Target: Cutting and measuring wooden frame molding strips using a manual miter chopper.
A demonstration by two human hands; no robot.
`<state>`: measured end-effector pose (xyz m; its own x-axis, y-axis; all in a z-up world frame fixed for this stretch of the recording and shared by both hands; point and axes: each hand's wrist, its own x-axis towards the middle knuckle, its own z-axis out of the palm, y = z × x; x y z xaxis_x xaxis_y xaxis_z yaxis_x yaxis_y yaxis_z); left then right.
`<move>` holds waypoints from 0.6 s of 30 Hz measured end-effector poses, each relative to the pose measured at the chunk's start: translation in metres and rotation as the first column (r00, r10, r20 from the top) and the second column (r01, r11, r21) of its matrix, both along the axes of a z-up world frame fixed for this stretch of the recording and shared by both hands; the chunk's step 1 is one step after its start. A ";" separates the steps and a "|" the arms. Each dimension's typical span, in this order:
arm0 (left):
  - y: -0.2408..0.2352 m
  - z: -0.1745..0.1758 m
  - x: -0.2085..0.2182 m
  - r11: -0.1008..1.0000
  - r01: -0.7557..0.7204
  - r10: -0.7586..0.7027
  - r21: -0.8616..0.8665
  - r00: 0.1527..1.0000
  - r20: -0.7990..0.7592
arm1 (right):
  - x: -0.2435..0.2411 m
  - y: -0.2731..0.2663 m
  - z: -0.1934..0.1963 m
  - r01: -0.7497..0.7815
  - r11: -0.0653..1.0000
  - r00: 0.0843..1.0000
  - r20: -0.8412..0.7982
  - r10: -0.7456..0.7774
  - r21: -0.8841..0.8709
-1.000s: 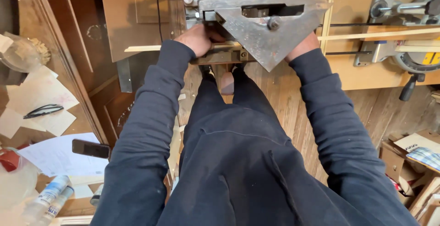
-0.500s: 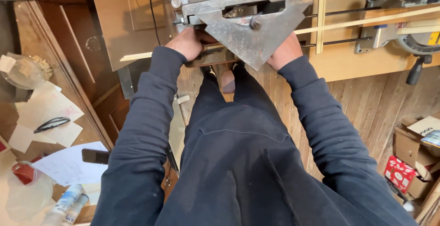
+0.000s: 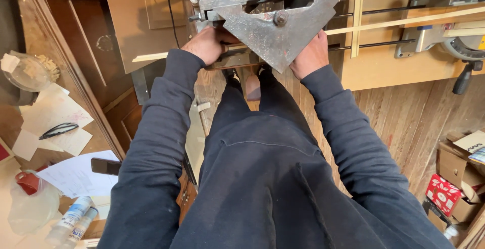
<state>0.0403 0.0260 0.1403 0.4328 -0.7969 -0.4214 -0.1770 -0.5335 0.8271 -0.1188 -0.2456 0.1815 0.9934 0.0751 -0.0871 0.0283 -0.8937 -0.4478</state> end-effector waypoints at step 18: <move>0.006 -0.011 -0.003 1.000 0.007 -0.006 -0.022 0.999 0.053 | 0.000 0.002 -0.006 0.049 0.999 0.991 -0.125 -0.046 0.022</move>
<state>0.0374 0.0316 0.1296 0.4491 -0.8085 -0.3802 -0.2245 -0.5141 0.8279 -0.1188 -0.2439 0.1751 0.9774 0.0316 -0.2091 -0.0715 -0.8810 -0.4677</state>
